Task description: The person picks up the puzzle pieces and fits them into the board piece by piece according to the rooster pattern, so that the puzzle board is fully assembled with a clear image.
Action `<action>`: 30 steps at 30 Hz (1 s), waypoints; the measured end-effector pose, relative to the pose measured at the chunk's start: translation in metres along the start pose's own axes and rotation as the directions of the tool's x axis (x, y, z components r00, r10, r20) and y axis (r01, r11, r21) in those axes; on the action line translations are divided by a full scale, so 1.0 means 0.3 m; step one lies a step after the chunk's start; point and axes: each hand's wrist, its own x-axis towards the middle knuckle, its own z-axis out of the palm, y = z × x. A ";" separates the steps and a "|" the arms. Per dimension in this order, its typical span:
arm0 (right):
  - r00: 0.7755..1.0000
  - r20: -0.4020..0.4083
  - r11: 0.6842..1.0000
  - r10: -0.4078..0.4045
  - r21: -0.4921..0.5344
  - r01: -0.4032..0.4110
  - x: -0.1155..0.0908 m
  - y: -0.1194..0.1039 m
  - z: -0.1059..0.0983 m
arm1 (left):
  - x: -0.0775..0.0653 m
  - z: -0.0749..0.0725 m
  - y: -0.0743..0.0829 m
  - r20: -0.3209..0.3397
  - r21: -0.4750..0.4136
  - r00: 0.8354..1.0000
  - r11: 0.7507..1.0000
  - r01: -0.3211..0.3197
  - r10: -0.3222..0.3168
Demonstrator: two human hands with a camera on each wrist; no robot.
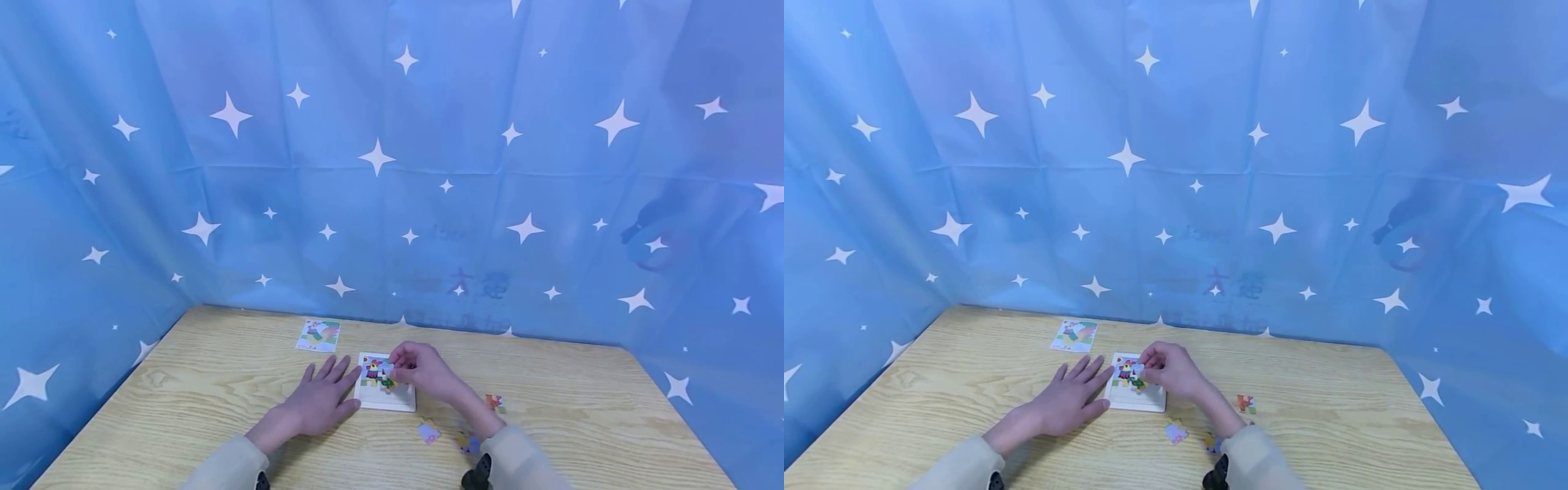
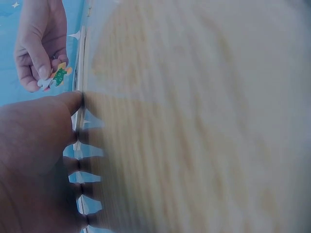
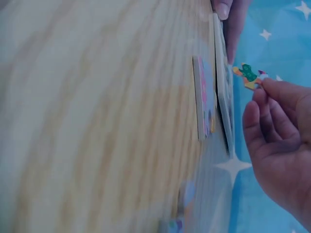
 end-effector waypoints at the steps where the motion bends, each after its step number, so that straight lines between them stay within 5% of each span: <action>1: 1.000 0.000 1.000 0.000 0.003 0.000 0.001 0.000 0.004 | 0.000 -0.001 0.001 0.000 -0.002 1.000 1.000 -0.003 0.003; 30: 0.993 -0.089 0.980 0.076 -0.178 -0.091 0.030 0.015 0.057 | 0.010 0.019 -0.019 -0.009 -0.005 1.000 1.000 -0.009 0.009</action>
